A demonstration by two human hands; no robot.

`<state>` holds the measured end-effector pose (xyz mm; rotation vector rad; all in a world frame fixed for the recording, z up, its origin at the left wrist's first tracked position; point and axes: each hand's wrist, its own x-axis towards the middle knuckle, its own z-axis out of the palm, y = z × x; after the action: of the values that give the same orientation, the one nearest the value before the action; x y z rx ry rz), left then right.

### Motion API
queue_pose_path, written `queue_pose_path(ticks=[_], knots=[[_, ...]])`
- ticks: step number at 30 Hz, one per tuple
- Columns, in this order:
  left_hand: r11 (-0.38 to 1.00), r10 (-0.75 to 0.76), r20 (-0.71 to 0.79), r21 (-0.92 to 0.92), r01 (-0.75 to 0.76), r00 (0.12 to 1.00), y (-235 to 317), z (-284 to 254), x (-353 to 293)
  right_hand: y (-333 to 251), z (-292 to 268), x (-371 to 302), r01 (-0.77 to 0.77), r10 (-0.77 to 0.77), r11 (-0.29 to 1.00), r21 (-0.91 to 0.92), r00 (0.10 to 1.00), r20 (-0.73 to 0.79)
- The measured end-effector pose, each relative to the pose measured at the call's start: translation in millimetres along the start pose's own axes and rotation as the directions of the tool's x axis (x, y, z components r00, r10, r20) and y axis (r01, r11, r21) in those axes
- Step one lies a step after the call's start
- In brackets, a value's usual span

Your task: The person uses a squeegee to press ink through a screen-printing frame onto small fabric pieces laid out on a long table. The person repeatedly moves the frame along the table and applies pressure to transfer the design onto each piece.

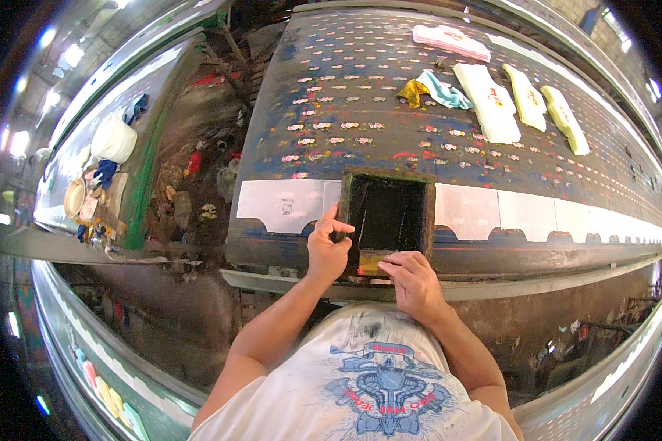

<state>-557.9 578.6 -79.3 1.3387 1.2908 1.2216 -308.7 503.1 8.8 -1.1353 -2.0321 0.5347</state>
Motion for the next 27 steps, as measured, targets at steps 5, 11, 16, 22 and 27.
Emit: queue_pose_path(ticks=[5,11,16,22,27], knots=[[0.993,-0.115,0.02,-0.035,0.116,0.993,5,2,0,-1,-3,6,0.058,-0.054,0.996,-0.069,0.997,0.053],[0.997,-0.066,-0.025,0.048,0.068,0.997,4,5,2,-5,-6,24,0.115,-0.068,0.974,-0.193,0.97,0.233],[0.987,-0.125,0.004,0.103,0.123,0.992,5,0,2,-5,-16,44,0.135,-0.046,0.967,-0.218,0.928,0.369],[0.991,-0.038,-0.004,0.125,0.039,0.999,5,4,1,36,-35,95,0.023,0.052,0.987,-0.161,0.893,0.447],[0.993,0.018,-0.013,0.115,-0.016,1.0,3,6,0,78,-12,139,-0.053,0.107,0.962,-0.266,0.976,0.19]])
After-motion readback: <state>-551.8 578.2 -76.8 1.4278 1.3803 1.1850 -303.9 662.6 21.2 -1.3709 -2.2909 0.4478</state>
